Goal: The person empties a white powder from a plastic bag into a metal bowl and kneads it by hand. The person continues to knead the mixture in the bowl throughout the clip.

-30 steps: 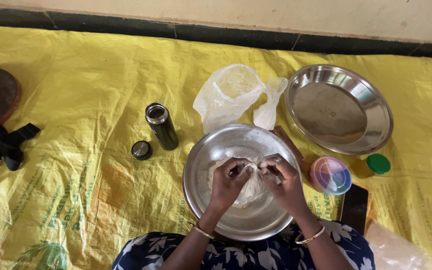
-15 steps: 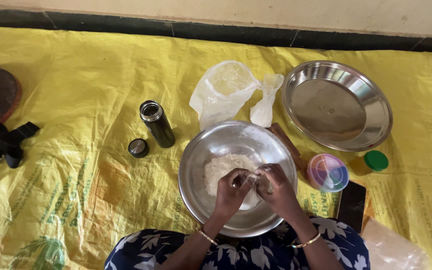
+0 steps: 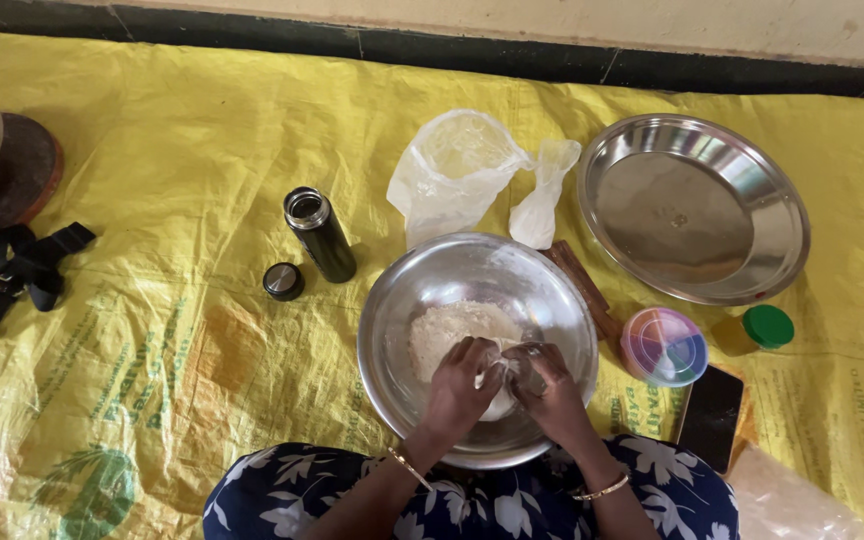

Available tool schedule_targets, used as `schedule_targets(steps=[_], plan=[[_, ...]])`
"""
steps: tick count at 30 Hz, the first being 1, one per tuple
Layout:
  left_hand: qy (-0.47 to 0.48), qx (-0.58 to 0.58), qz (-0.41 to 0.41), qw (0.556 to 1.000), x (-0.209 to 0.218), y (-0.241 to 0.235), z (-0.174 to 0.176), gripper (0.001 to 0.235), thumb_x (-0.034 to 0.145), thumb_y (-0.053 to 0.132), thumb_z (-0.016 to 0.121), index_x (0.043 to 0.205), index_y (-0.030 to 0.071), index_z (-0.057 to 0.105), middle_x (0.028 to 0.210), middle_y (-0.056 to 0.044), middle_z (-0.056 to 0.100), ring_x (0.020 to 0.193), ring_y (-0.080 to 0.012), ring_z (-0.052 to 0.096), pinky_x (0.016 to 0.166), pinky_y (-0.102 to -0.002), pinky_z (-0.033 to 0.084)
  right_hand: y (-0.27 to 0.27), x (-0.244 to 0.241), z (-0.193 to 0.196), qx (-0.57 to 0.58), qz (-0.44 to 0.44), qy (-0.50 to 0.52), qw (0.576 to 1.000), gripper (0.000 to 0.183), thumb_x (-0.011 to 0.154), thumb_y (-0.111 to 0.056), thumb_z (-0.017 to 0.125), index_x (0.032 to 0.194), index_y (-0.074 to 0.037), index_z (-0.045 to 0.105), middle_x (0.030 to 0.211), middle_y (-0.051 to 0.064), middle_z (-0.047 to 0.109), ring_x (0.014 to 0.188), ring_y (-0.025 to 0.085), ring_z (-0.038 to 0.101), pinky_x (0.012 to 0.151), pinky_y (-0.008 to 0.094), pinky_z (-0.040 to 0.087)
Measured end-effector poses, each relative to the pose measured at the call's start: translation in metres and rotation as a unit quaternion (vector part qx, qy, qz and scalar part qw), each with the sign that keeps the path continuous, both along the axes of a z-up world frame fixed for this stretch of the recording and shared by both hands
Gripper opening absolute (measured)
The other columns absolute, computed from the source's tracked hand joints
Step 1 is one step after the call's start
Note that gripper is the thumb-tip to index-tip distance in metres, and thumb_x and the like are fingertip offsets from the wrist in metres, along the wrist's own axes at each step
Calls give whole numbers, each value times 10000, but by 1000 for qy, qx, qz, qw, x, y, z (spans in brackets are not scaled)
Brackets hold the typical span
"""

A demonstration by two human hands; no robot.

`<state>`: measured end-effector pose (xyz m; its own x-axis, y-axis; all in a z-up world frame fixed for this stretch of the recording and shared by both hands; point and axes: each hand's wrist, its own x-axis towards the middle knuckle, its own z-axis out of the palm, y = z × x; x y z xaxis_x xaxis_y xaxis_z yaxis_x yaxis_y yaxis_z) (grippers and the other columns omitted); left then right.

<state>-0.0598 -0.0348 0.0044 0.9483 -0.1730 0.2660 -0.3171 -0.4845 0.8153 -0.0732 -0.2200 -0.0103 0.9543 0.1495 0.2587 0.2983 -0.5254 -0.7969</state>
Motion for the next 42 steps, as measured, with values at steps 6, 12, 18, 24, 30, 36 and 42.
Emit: schedule_targets(steps=[6, 12, 18, 24, 30, 36, 42], plan=[[-266, 275, -20, 924, 1, 0, -11, 145, 923, 101, 710, 1043, 24, 678, 999, -90, 622, 877, -208, 619, 781, -362, 562, 8, -3, -6, 14, -47, -14, 999, 317, 824, -18, 743, 1128, -108, 722, 1138, 46, 717, 1118, 211, 679, 1000, 354, 577], [-129, 135, -7, 982, 6, -8, -17, 87, 927, 87, 690, 986, 24, 676, 944, -102, 654, 877, -233, 611, 821, -379, 549, 8, -2, -11, 36, -49, 10, 998, 289, 837, 8, 737, 1107, -97, 730, 1127, 72, 715, 1093, 201, 691, 964, 329, 585], [22, 56, -49, 997, 18, -5, -16, 207, 822, 147, 717, 972, 16, 660, 943, -111, 659, 923, -263, 607, 876, -404, 532, 0, 3, -19, 108, -16, 67, 992, 272, 859, -5, 705, 1117, -90, 719, 1147, 63, 706, 1124, 196, 681, 962, 343, 593], [-98, 158, -67, 980, 14, -4, -20, 162, 932, 155, 637, 1018, 19, 647, 998, -130, 650, 981, -274, 596, 911, -420, 517, -14, 18, -18, 135, 6, 146, 980, 194, 889, -7, 708, 1076, -58, 718, 1071, 74, 699, 1025, 193, 682, 954, 355, 570], [-126, 180, -74, 973, 18, -2, -28, 164, 955, 159, 634, 1023, 10, 641, 990, -135, 655, 986, -274, 603, 911, -426, 513, -3, 17, 8, 34, 18, 148, 988, 167, 857, -33, 721, 1017, -38, 670, 998, 66, 688, 898, 178, 708, 866, 309, 613], [-105, 178, -102, 973, 20, -3, -32, 156, 926, 163, 684, 989, 22, 656, 993, -132, 664, 995, -270, 613, 957, -405, 519, 9, 9, 15, -245, -15, 150, 958, 298, 879, -123, 720, 1136, -4, 623, 1169, 143, 657, 944, 263, 721, 846, 316, 646], [-65, 159, -116, 978, 25, 2, -35, 130, 906, 165, 717, 889, 41, 680, 937, -107, 695, 948, -242, 644, 999, -385, 501, 8, 6, -8, -367, 39, 8, 929, 398, 923, -125, 649, 1273, 54, 590, 1335, 253, 594, 1230, 383, 611, 974, 421, 573]])
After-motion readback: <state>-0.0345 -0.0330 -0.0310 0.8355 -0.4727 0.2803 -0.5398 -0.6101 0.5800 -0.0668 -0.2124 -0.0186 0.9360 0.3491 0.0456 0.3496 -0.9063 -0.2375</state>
